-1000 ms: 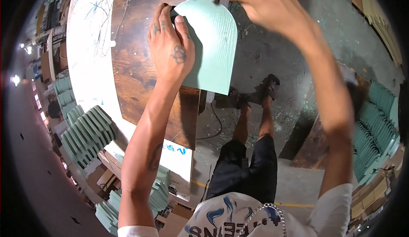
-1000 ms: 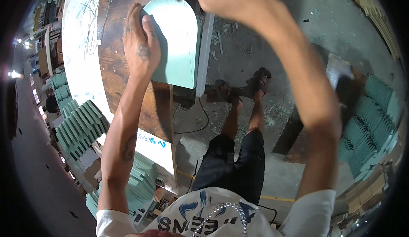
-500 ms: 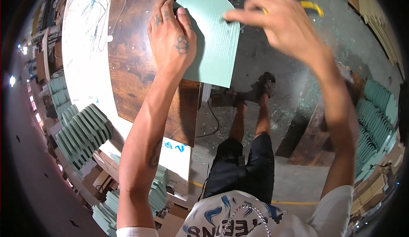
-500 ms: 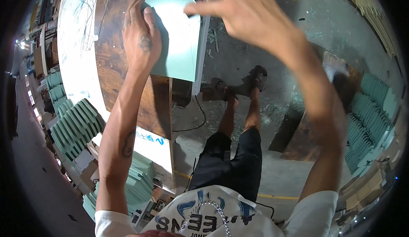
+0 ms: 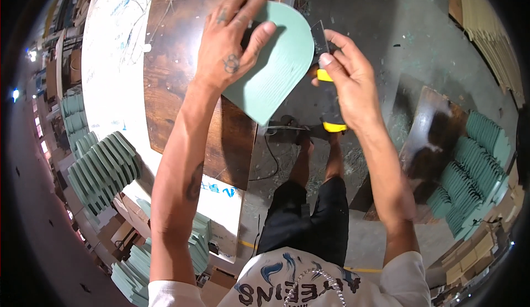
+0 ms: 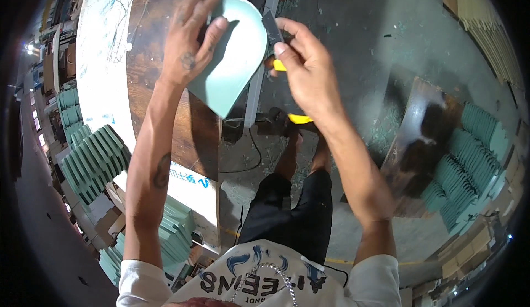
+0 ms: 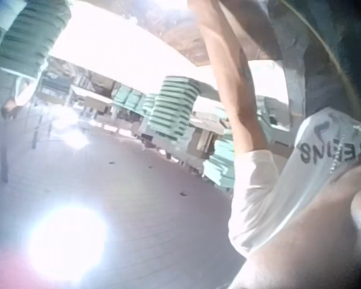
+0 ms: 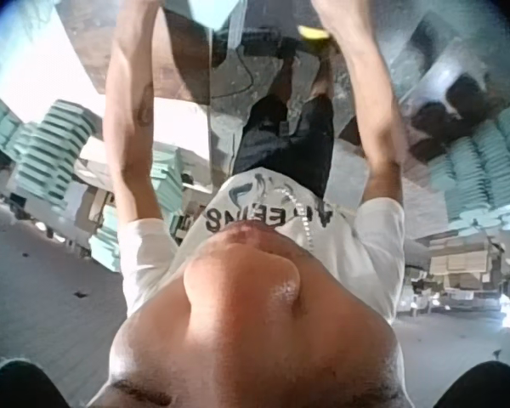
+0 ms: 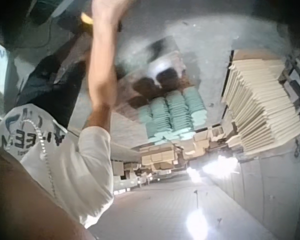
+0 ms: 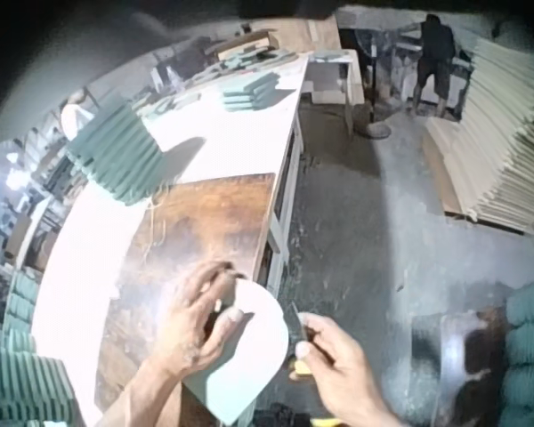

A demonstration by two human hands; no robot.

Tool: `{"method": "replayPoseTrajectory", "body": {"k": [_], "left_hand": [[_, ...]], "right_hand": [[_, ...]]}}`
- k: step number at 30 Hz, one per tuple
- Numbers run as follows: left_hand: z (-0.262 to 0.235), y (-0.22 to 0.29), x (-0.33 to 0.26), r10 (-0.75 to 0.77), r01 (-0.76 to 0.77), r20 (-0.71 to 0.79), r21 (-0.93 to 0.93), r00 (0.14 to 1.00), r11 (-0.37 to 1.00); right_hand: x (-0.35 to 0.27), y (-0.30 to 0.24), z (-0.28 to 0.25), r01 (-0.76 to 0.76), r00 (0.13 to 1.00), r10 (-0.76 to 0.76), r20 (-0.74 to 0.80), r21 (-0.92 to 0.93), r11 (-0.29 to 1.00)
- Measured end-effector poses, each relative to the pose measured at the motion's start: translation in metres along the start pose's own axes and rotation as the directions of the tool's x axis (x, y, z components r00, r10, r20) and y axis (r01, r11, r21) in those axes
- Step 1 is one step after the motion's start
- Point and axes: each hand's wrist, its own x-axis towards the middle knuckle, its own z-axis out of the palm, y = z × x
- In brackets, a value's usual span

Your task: Trimming edges of green foam pieces using a utility knife on a wooden workbench.

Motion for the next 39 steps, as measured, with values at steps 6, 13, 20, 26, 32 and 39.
{"method": "replayPoseTrajectory", "body": {"k": [6, 13, 20, 26, 32, 39], "left_hand": [[0.010, 0.029, -0.030, -0.506, 0.500, -0.067, 0.310, 0.860, 0.808], [-0.001, 0.027, -0.052, -0.272, 0.288, -0.116, 0.152, 0.955, 0.946], [0.008, 0.024, -0.047, -0.207, 0.222, -0.135, 0.107, 0.969, 0.969], [0.013, 0.016, -0.049, -0.140, 0.168, -0.209, 0.119, 0.968, 0.979], [0.012, 0.017, -0.052, -0.174, 0.207, -0.201, 0.156, 0.964, 0.966], [0.013, 0.021, -0.050, -0.181, 0.220, -0.207, 0.187, 0.961, 0.957]], "right_hand": [[-0.082, 0.034, 0.034, 0.069, 0.995, -0.054, 0.085, -0.184, 0.981], [-0.061, 0.021, 0.009, 0.042, 0.950, 0.052, 0.306, -0.295, 0.955], [0.067, -0.001, -0.003, 0.787, 0.610, -0.538, 0.582, -0.523, 0.327], [0.072, 0.000, -0.001, 0.858, 0.511, -0.441, 0.738, -0.466, 0.214], [-0.008, 0.036, -0.014, 0.744, 0.636, -0.569, 0.521, -0.611, 0.271], [-0.118, 0.097, 0.051, 0.491, 0.774, -0.617, 0.146, -0.752, 0.439]]}}
